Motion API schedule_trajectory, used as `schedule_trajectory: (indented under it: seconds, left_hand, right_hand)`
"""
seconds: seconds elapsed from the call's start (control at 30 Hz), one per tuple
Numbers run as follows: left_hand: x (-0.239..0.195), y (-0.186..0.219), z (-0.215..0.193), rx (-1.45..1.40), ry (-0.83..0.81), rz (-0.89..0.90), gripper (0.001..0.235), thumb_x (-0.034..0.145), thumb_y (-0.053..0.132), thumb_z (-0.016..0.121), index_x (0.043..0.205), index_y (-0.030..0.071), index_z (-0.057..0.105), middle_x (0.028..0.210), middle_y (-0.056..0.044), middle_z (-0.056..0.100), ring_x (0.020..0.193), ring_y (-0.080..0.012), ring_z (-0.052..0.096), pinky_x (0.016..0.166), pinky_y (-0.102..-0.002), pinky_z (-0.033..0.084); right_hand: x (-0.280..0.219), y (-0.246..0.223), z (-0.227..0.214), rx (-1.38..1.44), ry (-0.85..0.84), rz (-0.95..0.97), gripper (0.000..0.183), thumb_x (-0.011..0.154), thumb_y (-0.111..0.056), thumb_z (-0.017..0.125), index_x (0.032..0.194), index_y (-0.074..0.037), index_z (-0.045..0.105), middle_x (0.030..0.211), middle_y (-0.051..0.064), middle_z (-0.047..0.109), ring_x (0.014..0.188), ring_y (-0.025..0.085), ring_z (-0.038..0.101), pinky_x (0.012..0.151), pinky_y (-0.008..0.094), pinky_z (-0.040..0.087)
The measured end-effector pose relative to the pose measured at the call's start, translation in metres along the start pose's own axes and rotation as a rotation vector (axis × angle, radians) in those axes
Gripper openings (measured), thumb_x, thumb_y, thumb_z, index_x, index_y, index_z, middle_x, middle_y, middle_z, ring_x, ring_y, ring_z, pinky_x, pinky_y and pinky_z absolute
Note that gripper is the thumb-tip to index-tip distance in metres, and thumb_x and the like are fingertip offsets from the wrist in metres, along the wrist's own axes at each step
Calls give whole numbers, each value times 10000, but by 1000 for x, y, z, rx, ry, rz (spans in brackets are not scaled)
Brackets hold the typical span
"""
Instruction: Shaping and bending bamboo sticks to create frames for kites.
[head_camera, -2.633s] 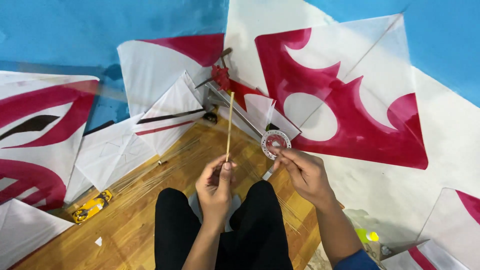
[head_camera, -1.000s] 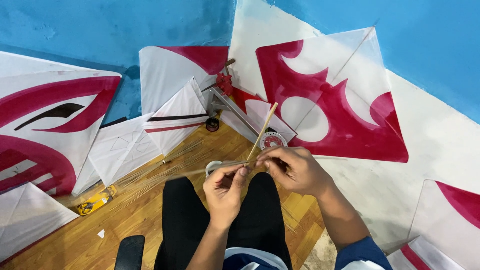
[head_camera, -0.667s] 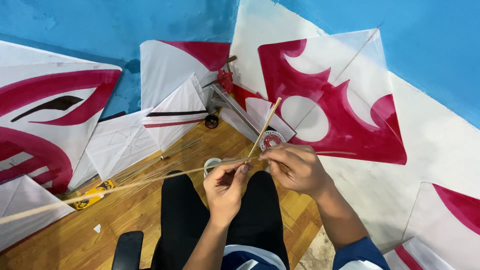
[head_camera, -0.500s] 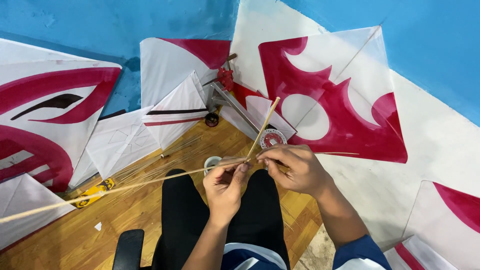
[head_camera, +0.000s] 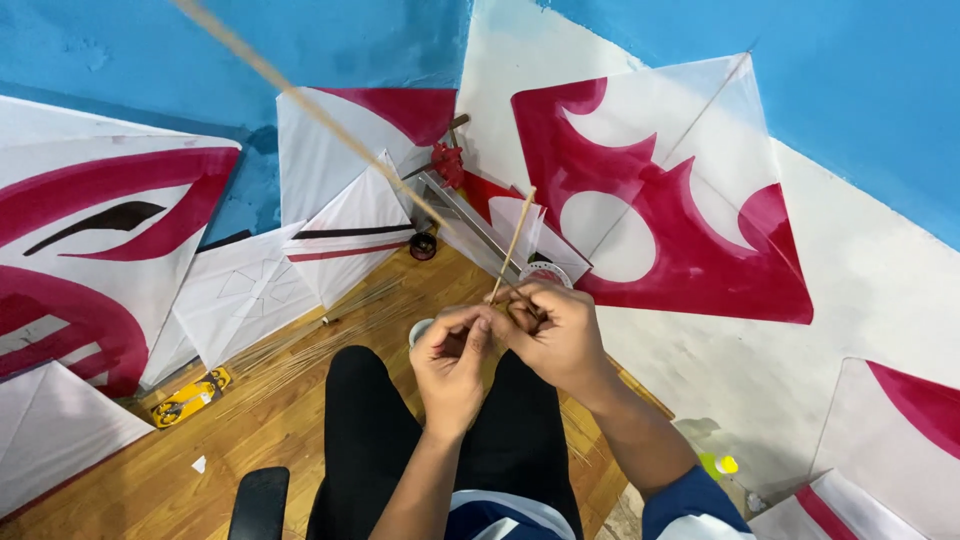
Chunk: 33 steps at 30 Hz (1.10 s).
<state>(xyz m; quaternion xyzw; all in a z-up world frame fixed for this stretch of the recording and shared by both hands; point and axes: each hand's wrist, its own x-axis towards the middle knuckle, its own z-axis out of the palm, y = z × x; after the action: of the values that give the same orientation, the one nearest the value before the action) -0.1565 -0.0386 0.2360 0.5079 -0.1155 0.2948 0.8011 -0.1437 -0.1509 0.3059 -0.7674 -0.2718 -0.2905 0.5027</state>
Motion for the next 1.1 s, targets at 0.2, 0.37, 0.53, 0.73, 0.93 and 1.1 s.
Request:
schedule_trajectory:
  seconds: [0.2,0.37,0.53,0.73,0.93,1.1]
  left_hand:
    - [-1,-2,1,32,23,1,104,932,-49,697,996,-14,772,840,-136,775,752,-123,633,628,-316,511]
    - [-1,2,2,24,19,-11,115,920,-57,704,1000,-19,777,848,-138,779,751,-147,660,658,-328,525]
    - [-2,5,3,24,27,-17,114,914,-59,709,997,-21,777,858,-149,784,768,-149,658,665,-338,525]
    - [-3,4,1,0,28,-55,125,924,-63,694,1014,-35,775,851,-157,780,726,-134,626,632,-325,511]
    - [-3,-2,0,-36,29,-106,115,937,-65,685,1005,-25,768,842,-127,776,721,-110,616,611,-300,515]
    - [0,-4,-7,-12,16,-116,124,959,-21,673,1042,-20,765,787,-127,762,613,-82,533,515,-268,469]
  right_hand:
    - [-8,2,4,-17,40,114,205,783,-137,896,821,25,775,513,133,631,440,118,545,365,271,422]
    - [-15,4,6,19,67,153,206,790,-103,894,806,50,757,473,109,619,427,72,511,378,235,431]
    - [-19,7,7,-1,74,164,214,807,-103,885,789,54,741,451,92,612,390,77,503,360,228,419]
    - [-20,10,13,-53,112,94,169,804,-38,862,784,59,725,410,87,543,351,100,492,358,223,398]
    - [-18,17,10,-168,121,-22,140,821,-41,857,773,22,741,446,90,573,358,144,539,373,247,426]
    - [-12,12,-7,-124,-110,-9,327,788,-230,908,1002,-32,760,692,123,711,536,210,629,482,346,532]
